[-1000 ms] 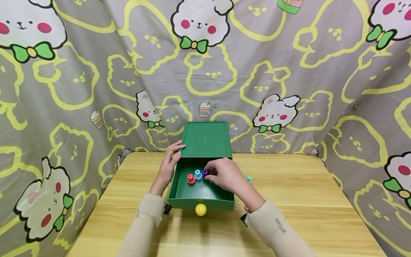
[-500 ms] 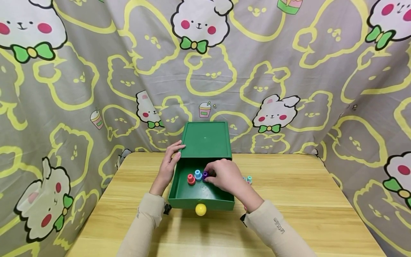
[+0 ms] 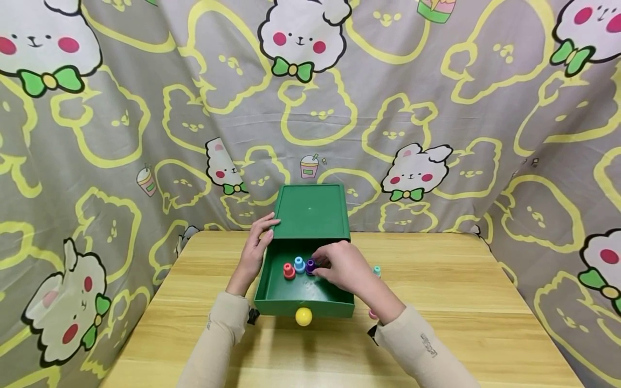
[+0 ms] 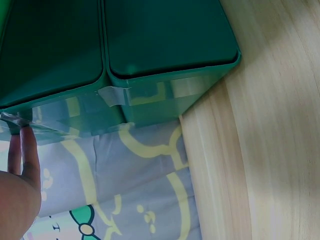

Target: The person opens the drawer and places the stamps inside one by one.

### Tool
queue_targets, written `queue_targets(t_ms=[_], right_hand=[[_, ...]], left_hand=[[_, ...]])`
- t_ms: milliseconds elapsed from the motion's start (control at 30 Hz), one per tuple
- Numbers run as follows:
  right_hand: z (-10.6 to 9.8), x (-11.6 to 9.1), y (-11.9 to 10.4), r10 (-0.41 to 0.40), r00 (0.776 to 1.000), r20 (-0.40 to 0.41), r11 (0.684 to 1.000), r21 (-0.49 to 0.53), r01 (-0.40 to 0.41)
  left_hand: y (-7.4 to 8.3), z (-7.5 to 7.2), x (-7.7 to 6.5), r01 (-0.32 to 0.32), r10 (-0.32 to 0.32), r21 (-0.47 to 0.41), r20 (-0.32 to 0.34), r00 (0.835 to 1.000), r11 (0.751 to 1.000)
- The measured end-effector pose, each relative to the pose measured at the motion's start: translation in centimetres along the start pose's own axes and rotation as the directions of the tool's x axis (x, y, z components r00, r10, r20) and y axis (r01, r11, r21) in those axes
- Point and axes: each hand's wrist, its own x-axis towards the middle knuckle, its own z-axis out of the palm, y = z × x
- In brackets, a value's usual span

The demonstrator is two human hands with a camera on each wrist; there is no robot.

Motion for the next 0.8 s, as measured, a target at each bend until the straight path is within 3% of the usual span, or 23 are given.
queue_targets(t_ms=[500,800], right_hand=[[-0.8,-1.7,0.5,-0.067,0.994,-0.082,0.987,0.139,0.078],[-2.0,-3.8,0.3,-0.057,0.991,-0.122,0.956,0.278,0.09]], left_hand=[[0.0,0.1,-0.1,0.0,0.0,0.005,-0.004,1.0,1.0],[0.1,0.1,0.0,0.001,-0.001,0.003,-0.004,1.0,1.0]])
